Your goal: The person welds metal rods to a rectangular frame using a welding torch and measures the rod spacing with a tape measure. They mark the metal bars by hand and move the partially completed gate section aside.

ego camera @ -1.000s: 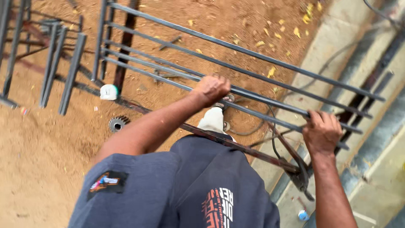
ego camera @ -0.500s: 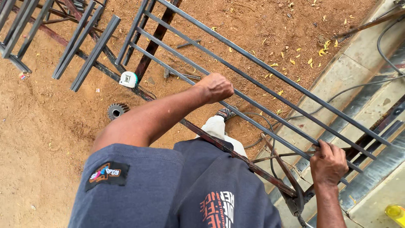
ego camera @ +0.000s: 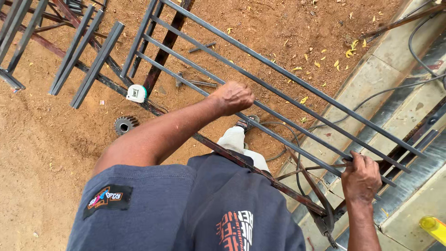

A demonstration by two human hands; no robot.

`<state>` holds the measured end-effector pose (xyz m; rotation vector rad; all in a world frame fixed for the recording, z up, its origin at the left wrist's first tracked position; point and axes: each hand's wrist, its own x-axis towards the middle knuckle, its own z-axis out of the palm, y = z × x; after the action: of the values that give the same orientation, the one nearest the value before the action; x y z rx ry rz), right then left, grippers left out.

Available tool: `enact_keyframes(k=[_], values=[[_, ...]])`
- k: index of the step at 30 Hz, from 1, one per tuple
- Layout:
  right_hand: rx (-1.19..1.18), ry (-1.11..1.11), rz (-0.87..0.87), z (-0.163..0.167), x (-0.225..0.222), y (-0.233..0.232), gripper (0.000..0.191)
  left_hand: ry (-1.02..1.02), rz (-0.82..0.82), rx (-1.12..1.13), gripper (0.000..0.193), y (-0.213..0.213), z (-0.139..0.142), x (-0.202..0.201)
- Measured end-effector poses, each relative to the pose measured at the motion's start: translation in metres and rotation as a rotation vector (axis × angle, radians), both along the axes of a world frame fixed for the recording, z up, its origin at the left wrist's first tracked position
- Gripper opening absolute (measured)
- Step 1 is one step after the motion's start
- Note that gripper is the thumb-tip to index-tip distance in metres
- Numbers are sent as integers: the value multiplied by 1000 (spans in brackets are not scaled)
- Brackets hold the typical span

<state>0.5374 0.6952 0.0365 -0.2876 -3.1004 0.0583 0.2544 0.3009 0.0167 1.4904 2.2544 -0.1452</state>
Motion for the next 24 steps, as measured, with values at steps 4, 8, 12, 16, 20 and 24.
enact_keyframes(k=[4, 8, 12, 16, 20, 24], values=[[43, -37, 30, 9, -2, 1, 21, -41, 128, 134, 10, -35, 6, -12], [16, -54, 37, 16, -3, 5, 24, 144, 128, -64, 10, -104, 19, -50], [-3, -71, 35, 18, -5, 9, 22, 189, 224, -345, 20, -157, 32, -84], [15, -83, 63, 15, -4, 13, 21, 217, 247, -504, 24, -172, 36, -96], [28, -91, 74, 13, -3, 15, 20, 209, 179, -594, 23, -173, 33, -102], [13, -77, 84, 15, -4, 13, 24, 266, 178, -520, 22, -176, 30, -100]])
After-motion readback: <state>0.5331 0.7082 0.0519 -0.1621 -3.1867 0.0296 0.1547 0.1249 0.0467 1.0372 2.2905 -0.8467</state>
